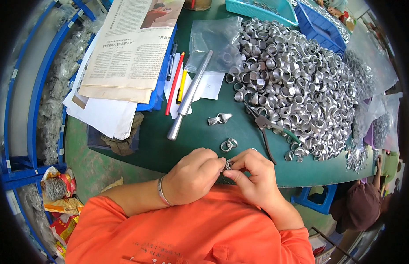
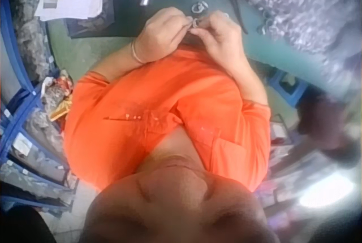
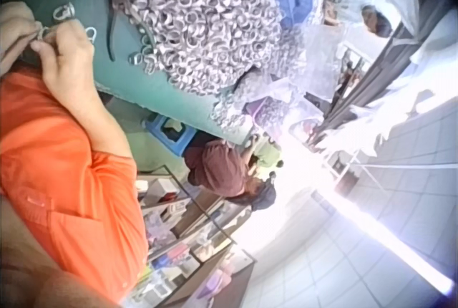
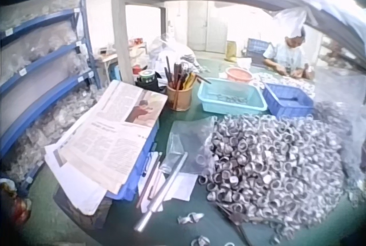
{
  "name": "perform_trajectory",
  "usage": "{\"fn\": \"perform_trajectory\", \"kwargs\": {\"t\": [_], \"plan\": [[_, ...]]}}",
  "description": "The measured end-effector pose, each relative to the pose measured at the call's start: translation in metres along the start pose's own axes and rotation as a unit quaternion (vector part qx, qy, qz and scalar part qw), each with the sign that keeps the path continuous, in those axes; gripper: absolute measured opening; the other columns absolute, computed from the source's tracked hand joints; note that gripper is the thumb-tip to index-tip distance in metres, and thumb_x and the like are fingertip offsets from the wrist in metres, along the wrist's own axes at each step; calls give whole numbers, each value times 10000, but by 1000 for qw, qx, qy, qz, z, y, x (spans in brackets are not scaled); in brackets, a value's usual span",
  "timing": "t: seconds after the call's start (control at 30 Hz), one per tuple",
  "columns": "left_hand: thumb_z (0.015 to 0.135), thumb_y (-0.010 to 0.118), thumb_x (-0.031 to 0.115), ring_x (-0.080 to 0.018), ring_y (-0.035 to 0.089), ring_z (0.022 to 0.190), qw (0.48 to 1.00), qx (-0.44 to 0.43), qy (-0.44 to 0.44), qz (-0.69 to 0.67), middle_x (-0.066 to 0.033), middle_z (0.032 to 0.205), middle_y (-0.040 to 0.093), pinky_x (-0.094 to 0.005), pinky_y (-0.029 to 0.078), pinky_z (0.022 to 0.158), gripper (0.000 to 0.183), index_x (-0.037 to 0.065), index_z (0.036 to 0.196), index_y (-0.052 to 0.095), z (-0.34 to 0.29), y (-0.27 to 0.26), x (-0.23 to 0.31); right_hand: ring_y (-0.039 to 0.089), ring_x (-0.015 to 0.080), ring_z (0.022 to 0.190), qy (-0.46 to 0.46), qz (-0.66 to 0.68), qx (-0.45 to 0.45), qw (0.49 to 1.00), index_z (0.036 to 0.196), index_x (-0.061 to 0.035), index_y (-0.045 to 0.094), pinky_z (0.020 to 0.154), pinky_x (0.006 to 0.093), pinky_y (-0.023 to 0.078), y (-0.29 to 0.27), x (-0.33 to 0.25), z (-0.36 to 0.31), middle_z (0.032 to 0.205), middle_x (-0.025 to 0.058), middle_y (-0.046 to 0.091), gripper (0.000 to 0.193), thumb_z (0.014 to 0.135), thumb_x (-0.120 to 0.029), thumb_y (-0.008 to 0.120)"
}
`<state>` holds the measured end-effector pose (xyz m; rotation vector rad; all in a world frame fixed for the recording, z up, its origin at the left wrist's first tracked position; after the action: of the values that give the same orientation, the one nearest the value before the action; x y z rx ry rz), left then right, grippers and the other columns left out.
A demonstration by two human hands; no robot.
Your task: The person removes papers from a plastic container to access a phone, places the papers on the table, and then assembles small metal rings and clasps together by hand and using pliers.
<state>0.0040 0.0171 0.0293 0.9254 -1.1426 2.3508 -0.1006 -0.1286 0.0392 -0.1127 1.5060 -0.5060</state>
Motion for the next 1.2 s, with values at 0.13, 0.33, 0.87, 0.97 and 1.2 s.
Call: {"fn": "perform_trajectory", "kwargs": {"t": [0.13,0.33,0.87,0.97,1.2], "plan": [[773,639,-28,-292,571,644,996,-36,-56,-56,-130,734,553,-359,469,565,106,-11,852,570,0,-3,1,563,215,654,71,97,-12,993,766,1,571,570,287,458,-1,7,-3,788,97,569,148,740,15,716],[786,646,-5,-290,588,630,945,-77,-239,-209,-130,722,571,-354,477,562,84,2,848,589,0,-3,3,579,217,707,-88,-31,-9,996,759,-5,584,599,299,475,-5,5,0,823,101,580,153,724,15,731],[728,698,-70,-235,598,636,998,34,-21,-45,-116,747,606,-291,476,542,178,-4,866,606,7,-1,2,594,223,733,-28,-24,56,998,988,-17,632,613,279,491,-3,-4,-5,863,91,584,347,667,17,759],[719,701,-76,-240,595,636,999,42,-3,-27,-117,755,602,-299,477,542,200,0,876,604,7,-2,4,616,224,770,-54,-37,54,996,1032,-20,638,634,284,510,1,0,-6,892,87,604,381,670,17,752],[719,705,-72,-239,581,615,999,45,28,-5,-122,755,597,-300,474,540,198,-5,869,594,6,1,6,623,220,774,-64,-37,80,994,996,-30,650,650,290,521,4,3,-11,905,87,614,349,665,30,745]]}}
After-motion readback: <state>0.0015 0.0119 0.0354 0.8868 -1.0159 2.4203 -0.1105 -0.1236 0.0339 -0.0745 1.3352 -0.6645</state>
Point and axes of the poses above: each hand's wrist, its own z-axis towards the middle knuckle, its own y-axis out of the palm, x = y × z, the point moved 1 cm from there along z, towards the middle knuckle
